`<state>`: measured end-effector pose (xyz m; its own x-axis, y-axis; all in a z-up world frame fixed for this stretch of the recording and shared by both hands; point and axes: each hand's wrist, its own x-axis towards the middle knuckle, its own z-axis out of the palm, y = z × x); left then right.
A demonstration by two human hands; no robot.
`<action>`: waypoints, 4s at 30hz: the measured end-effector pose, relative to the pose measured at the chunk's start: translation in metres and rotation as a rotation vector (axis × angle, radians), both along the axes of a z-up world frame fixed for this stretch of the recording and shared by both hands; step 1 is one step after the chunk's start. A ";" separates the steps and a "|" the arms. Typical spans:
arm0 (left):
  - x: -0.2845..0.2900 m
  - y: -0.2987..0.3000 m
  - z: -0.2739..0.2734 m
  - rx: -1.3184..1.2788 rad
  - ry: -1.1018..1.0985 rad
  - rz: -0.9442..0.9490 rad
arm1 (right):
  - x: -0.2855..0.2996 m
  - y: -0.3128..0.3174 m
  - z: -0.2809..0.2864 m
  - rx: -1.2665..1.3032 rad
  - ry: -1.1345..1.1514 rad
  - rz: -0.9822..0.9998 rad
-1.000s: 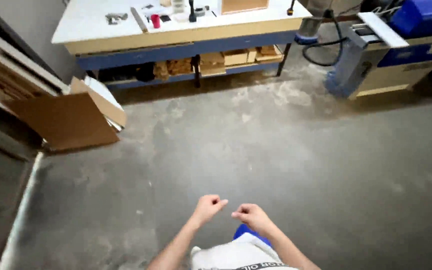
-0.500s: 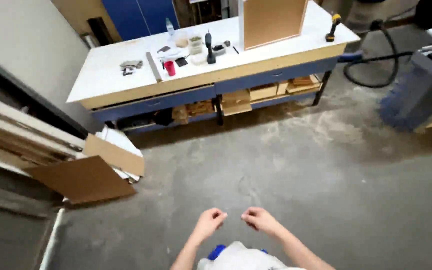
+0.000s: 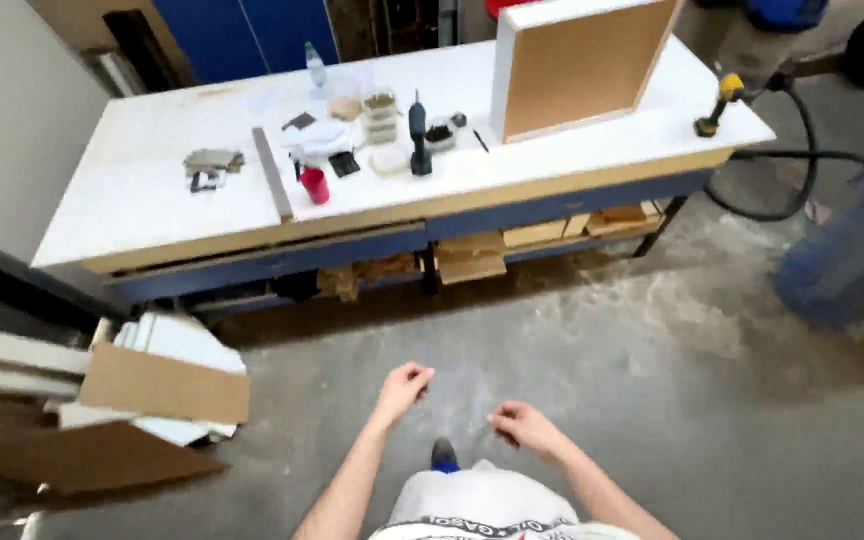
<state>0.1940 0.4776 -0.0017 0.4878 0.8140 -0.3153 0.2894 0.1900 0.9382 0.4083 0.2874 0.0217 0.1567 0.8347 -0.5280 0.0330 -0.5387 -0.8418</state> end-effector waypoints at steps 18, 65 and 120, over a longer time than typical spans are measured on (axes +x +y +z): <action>0.246 0.464 0.067 0.240 0.161 0.140 | 0.237 0.371 0.000 0.042 0.090 -0.007; 0.338 0.869 -0.111 0.442 0.761 -0.127 | 0.396 0.693 -0.006 0.214 -0.543 -0.026; 0.549 0.495 0.051 -0.413 -0.841 0.684 | 0.607 0.562 -0.002 0.745 -0.166 0.159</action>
<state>0.7435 0.9724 0.0496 0.1677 0.8994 -0.4037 -0.6772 0.4026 0.6159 1.0151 0.8492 0.0201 0.0333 0.9791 0.2004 0.2196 0.1885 -0.9572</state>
